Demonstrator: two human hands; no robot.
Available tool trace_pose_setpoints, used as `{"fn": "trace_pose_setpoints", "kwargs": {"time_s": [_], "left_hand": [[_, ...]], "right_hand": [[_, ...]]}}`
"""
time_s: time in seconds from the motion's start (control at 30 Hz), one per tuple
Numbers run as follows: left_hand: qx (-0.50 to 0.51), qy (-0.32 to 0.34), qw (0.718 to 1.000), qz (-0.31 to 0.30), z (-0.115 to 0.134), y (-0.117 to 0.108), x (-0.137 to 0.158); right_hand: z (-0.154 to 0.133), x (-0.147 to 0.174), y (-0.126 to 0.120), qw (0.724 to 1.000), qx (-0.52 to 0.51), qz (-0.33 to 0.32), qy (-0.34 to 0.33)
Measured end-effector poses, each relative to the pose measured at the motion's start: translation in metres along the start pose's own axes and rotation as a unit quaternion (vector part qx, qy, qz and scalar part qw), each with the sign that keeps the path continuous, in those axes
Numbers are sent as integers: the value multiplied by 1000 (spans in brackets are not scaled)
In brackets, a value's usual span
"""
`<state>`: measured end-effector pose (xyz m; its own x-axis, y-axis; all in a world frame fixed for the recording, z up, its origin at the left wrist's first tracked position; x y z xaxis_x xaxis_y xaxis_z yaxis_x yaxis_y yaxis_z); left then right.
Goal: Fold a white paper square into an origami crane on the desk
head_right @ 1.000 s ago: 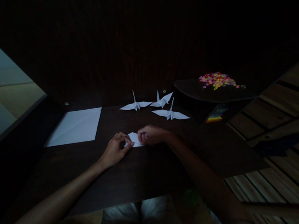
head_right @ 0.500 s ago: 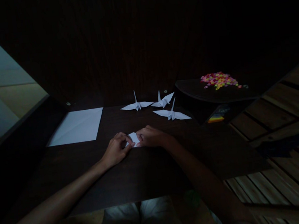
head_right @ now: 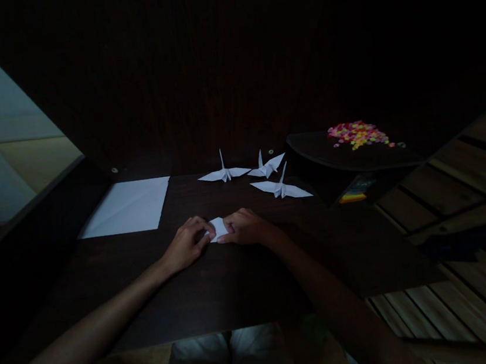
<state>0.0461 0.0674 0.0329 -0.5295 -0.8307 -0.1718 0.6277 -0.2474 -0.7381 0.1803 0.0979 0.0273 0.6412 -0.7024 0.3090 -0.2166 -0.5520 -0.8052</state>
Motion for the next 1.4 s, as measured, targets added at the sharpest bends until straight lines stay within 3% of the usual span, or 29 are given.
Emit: {"fn": "trace_pose_setpoints", "kwargs": {"time_s": [0.2, 0.4, 0.6, 0.93, 1.07, 1.17, 1.4], "left_hand": [[59, -25, 998, -22, -9, -14, 2], [79, -15, 996, -35, -13, -19, 2], [22, -44, 999, 1, -13, -16, 3], [-10, -65, 997, -26, -12, -16, 3], [-44, -75, 996, 7, -8, -22, 8], [-73, -36, 997, 13, 0, -21, 9], [-107, 130, 984, -63, 17, 3, 14]], "right_hand": [[6, -3, 1, 998, 11, 62, 23], [5, -4, 2, 999, 16, 43, 20], [4, -3, 4, 999, 30, 43, 12], [0, 1, 0, 999, 14, 29, 4], [-1, 6, 1, 999, 15, 30, 3], [0, 7, 2, 999, 18, 37, 14], [-1, 9, 3, 998, 15, 56, 29]]}}
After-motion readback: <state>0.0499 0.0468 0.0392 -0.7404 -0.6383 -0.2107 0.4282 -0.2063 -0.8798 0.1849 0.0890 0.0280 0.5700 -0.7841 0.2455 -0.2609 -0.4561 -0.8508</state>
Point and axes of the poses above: each hand's wrist, its own x-axis away from the middle knuckle, its own y-axis out of the palm, z = x × y, the point moved 7 cm from there along -x, towards the middle knuckle, and after that the axes turned 9 degrees about -z, right-handed, at the moved point
